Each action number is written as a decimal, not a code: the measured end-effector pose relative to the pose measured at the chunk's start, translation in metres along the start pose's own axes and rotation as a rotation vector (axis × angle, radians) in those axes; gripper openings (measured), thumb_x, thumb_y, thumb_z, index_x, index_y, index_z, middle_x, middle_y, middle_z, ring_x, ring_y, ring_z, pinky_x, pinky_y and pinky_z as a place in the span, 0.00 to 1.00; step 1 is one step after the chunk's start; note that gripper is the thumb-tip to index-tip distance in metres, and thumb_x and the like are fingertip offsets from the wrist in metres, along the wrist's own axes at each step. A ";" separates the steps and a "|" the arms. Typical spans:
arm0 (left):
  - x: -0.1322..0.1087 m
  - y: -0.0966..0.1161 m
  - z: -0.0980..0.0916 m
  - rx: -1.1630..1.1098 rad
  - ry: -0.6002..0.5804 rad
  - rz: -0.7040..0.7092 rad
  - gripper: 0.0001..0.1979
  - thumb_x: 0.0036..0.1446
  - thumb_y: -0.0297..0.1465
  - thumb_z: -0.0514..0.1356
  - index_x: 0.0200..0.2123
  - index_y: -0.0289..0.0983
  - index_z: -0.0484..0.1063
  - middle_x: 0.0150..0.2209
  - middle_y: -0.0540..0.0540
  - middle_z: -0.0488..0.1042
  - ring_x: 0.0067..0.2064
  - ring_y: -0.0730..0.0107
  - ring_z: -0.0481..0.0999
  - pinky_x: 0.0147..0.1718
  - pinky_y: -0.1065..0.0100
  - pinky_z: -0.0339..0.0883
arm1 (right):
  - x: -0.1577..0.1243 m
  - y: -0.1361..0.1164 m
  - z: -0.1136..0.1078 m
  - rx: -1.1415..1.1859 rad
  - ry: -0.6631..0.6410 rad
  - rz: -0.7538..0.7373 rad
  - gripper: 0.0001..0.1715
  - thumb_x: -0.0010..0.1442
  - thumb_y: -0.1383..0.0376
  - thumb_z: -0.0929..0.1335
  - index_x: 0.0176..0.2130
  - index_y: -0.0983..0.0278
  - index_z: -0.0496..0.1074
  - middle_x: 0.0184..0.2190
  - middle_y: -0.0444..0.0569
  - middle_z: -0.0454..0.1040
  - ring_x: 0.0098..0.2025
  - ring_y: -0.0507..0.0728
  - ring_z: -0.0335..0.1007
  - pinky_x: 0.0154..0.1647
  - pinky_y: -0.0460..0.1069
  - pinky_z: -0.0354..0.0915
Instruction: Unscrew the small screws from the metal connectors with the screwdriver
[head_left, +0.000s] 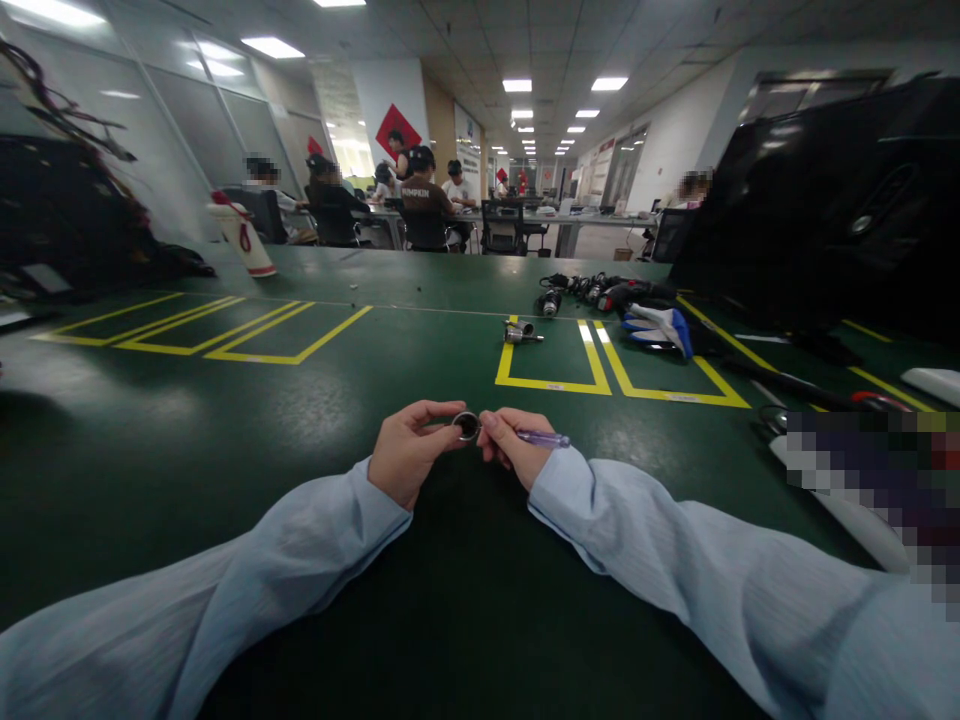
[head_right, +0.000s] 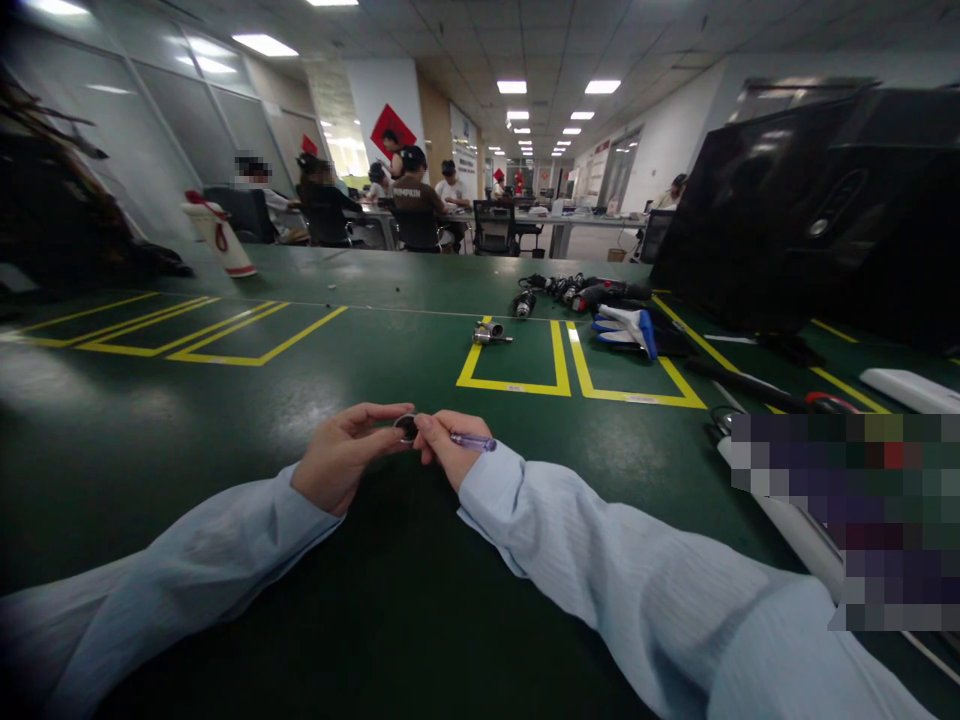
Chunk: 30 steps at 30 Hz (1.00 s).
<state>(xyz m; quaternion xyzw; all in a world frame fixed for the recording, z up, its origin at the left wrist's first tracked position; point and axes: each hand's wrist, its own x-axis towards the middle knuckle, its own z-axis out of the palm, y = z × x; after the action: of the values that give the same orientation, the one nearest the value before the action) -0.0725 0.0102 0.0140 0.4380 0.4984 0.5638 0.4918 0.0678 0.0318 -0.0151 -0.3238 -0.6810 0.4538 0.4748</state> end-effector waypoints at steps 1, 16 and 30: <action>0.000 0.000 0.000 0.005 -0.002 0.008 0.15 0.35 0.24 0.66 0.31 0.29 0.72 0.26 0.46 0.76 0.28 0.71 0.75 0.32 0.69 0.70 | 0.000 0.000 0.000 -0.011 -0.001 0.001 0.21 0.59 0.55 0.60 0.23 0.65 0.66 0.16 0.41 0.65 0.15 0.45 0.54 0.17 0.42 0.53; -0.001 0.002 0.000 0.006 0.026 0.012 0.15 0.34 0.25 0.66 0.31 0.29 0.72 0.25 0.46 0.76 0.28 0.71 0.75 0.32 0.68 0.71 | -0.001 -0.004 0.001 -0.083 -0.003 -0.056 0.22 0.57 0.52 0.59 0.23 0.65 0.66 0.17 0.42 0.65 0.17 0.46 0.57 0.18 0.43 0.55; 0.002 -0.004 0.000 0.046 0.042 0.071 0.12 0.35 0.26 0.66 0.27 0.29 0.72 0.35 0.41 0.76 0.28 0.71 0.76 0.30 0.69 0.72 | -0.002 -0.004 0.005 -0.108 0.008 -0.089 0.22 0.57 0.53 0.59 0.22 0.64 0.66 0.18 0.43 0.65 0.17 0.47 0.57 0.17 0.43 0.54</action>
<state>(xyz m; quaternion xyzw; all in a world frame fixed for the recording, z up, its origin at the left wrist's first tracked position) -0.0723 0.0118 0.0103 0.4547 0.5056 0.5785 0.4505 0.0640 0.0271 -0.0127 -0.3201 -0.7162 0.3934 0.4794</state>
